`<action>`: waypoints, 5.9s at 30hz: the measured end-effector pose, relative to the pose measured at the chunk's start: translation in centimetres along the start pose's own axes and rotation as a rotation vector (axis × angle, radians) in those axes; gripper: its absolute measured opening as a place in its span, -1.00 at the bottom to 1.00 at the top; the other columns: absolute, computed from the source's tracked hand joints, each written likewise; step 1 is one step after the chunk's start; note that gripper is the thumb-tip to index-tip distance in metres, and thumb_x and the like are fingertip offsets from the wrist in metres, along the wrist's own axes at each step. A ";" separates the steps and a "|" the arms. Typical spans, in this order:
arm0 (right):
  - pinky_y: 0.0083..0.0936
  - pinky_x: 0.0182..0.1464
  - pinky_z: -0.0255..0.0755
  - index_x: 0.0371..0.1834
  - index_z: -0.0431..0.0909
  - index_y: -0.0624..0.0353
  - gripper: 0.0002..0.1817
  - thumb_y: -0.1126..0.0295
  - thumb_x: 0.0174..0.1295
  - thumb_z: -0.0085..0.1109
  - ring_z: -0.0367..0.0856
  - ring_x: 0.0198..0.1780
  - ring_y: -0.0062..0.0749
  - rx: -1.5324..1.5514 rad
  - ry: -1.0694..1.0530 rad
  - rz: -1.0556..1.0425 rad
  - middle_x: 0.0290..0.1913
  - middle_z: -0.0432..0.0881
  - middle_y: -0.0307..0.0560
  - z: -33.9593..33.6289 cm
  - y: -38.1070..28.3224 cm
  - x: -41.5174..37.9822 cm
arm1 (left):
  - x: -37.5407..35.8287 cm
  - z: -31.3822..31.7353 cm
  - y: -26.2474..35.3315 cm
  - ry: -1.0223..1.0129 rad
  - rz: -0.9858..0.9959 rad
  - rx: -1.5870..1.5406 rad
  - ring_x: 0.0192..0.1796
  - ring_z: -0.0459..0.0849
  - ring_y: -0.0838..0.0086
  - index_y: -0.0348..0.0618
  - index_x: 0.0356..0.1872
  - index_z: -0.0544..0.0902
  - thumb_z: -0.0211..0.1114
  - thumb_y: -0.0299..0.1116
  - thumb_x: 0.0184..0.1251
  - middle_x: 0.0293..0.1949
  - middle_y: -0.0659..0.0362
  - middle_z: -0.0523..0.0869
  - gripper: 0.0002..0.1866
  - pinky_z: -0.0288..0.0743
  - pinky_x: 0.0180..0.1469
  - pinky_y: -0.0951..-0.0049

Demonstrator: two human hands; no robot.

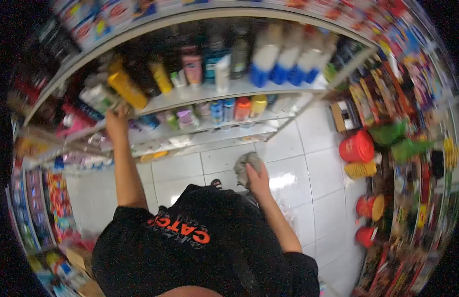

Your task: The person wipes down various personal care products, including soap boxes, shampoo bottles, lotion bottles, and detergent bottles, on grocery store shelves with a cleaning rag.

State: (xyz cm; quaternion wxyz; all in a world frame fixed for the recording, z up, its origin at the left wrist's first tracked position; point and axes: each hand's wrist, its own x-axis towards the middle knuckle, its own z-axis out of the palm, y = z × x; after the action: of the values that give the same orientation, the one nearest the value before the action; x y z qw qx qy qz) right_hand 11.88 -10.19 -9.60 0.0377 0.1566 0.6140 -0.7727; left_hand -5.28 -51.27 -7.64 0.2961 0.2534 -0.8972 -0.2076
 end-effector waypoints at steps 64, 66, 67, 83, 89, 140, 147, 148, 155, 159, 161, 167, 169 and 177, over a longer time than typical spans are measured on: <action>-0.51 0.06 0.24 0.18 0.20 0.18 -0.56 0.30 0.26 -0.09 0.32 0.06 -0.40 0.309 0.326 -0.417 0.05 0.36 0.01 -18.0 -7.4 0.8 | -36.4 -2.3 28.3 -1.623 0.562 -0.938 0.17 0.29 0.43 -0.34 0.28 0.08 -0.13 -0.36 0.22 0.15 0.04 0.34 -0.43 0.12 0.19 0.52; -0.61 -0.14 0.33 0.08 0.32 0.23 -0.60 0.26 0.23 -0.01 0.42 -0.19 -0.56 0.406 0.244 -0.349 -0.19 0.51 -0.12 -18.4 -7.1 0.9 | -35.7 -1.1 27.4 -1.809 0.075 -1.016 -0.01 0.44 0.45 -0.32 0.26 0.12 -0.10 -0.36 0.18 0.00 0.08 0.46 -0.42 0.28 0.02 0.53; -0.61 -0.15 0.34 0.05 0.34 0.23 -0.61 0.25 0.23 -0.01 0.43 -0.21 -0.57 0.344 0.217 -0.378 -0.21 0.52 -0.14 -18.5 -7.3 0.6 | -35.1 -0.6 27.2 -1.883 -0.179 -1.043 -0.09 0.51 0.46 -0.31 0.26 0.14 -0.08 -0.37 0.16 -0.07 0.09 0.52 -0.42 0.37 -0.07 0.54; -0.56 -0.03 0.28 -0.06 0.40 0.36 -0.50 0.07 0.32 -0.23 0.43 -0.10 -0.44 0.316 0.290 -0.248 -0.17 0.52 -0.08 -22.3 -4.6 1.7 | -34.2 -0.6 26.9 -1.528 0.140 -1.034 -0.48 0.46 0.53 -0.12 0.18 0.07 -0.03 -0.21 0.30 -0.44 0.10 0.50 -0.51 0.33 -0.47 0.56; -0.47 0.25 0.03 0.28 0.07 0.24 -0.46 0.18 0.31 -0.21 0.18 0.25 -0.25 -0.086 0.245 -0.685 0.21 0.24 0.12 -15.8 -3.1 -1.6 | -34.5 -1.4 29.9 -1.290 -0.023 -1.269 -0.62 0.40 0.56 -0.05 0.22 0.06 -0.21 0.02 0.34 -0.48 0.18 0.44 -0.47 0.24 -0.66 0.62; -0.22 0.30 -0.10 0.22 0.23 0.07 -0.45 0.50 0.08 0.01 -0.07 0.33 0.09 -0.337 0.010 -0.880 0.31 -0.05 0.18 -21.1 -6.5 -3.9 | -42.6 -4.2 34.1 -1.352 0.017 -1.003 -0.66 0.43 0.56 0.03 0.20 0.02 -0.34 -0.10 0.41 -0.42 0.14 0.50 -0.60 0.23 -0.72 0.67; -0.38 0.31 -0.13 0.29 0.03 0.17 -0.44 0.51 0.18 -0.13 -0.02 0.32 -0.12 0.033 0.197 -0.721 0.26 0.04 0.15 -21.5 -9.0 -2.4 | -42.5 -4.9 34.2 -1.613 0.092 -1.032 -0.74 0.41 0.55 -0.04 0.16 0.10 -0.37 -0.08 0.42 -0.57 0.09 0.54 -0.59 0.25 -0.72 0.65; -0.38 0.31 -0.13 0.29 0.04 0.18 -0.44 0.51 0.18 -0.14 -0.01 0.32 -0.13 0.074 0.172 -0.689 0.26 0.05 0.13 -21.2 -8.7 -2.5 | -42.5 -4.8 34.1 -1.602 0.092 -1.056 -0.74 0.41 0.55 -0.04 0.16 0.11 -0.37 -0.08 0.42 -0.57 0.09 0.54 -0.59 0.25 -0.72 0.65; -0.31 0.32 -0.18 0.30 0.01 0.20 -0.42 0.42 0.19 -0.10 -0.07 0.33 0.01 -0.363 -0.063 -0.780 0.27 0.02 0.21 -19.8 -7.2 -3.6 | -40.2 -5.4 35.5 -1.304 0.098 -1.053 -0.73 0.37 0.62 -0.06 0.20 0.13 -0.34 -0.07 0.41 -0.51 0.20 0.48 -0.56 0.24 -0.76 0.66; -0.33 0.32 -0.18 0.31 -0.01 0.21 -0.41 0.44 0.19 -0.10 -0.06 0.33 -0.05 -0.230 0.090 -0.834 0.29 0.00 0.18 -20.1 -8.4 -2.5 | -40.9 -5.8 35.8 -1.412 0.150 -1.030 -0.72 0.37 0.62 -0.08 0.20 0.14 -0.31 -0.13 0.41 -0.50 0.20 0.48 -0.58 0.26 -0.73 0.65; -0.37 0.32 -0.17 0.31 -0.01 0.22 -0.42 0.48 0.19 -0.13 -0.04 0.33 -0.11 -0.104 0.173 -0.795 0.30 0.00 0.15 -20.7 -9.4 -1.7 | -41.2 -5.8 35.4 -1.496 0.176 -0.979 -0.70 0.38 0.61 -0.08 0.22 0.13 -0.29 -0.15 0.41 -0.50 0.20 0.48 -0.57 0.27 -0.71 0.64; -0.42 0.32 -0.14 0.28 0.04 0.24 -0.47 0.51 0.21 -0.18 0.05 0.30 -0.15 -0.158 0.261 -0.820 0.26 0.12 0.11 -21.0 -9.1 -1.6 | -40.8 -5.2 34.5 -1.538 0.278 -0.891 -0.65 0.41 0.60 -0.06 0.31 0.00 -0.28 -0.17 0.41 -0.45 0.17 0.49 -0.50 0.29 -0.68 0.63; -0.37 0.32 -0.16 0.28 0.04 0.23 -0.44 0.47 0.18 -0.11 0.07 0.29 -0.09 -0.228 0.063 -0.836 0.24 0.12 0.16 -19.6 -8.5 -3.1 | -40.3 -5.2 35.2 -1.364 0.223 -0.988 -0.65 0.40 0.61 -0.05 0.32 -0.02 -0.29 -0.18 0.40 -0.43 0.16 0.50 -0.50 0.29 -0.68 0.65; -0.42 0.30 -0.12 0.32 -0.05 0.23 -0.41 0.50 0.20 -0.14 0.04 0.30 -0.18 -0.131 0.174 -0.835 0.27 0.06 0.15 -20.5 -9.6 -2.3 | -40.5 -5.6 35.7 -1.513 0.227 -0.976 -0.67 0.39 0.62 -0.03 0.33 -0.03 -0.27 -0.16 0.40 -0.44 0.20 0.50 -0.48 0.26 -0.68 0.66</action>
State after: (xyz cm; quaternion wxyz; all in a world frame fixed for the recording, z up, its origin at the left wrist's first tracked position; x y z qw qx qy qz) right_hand 15.63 11.54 -4.01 -0.3202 -0.0434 0.6735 -0.6649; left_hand 14.62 -1.09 -2.08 -0.2794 -0.1941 -0.6841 -0.6452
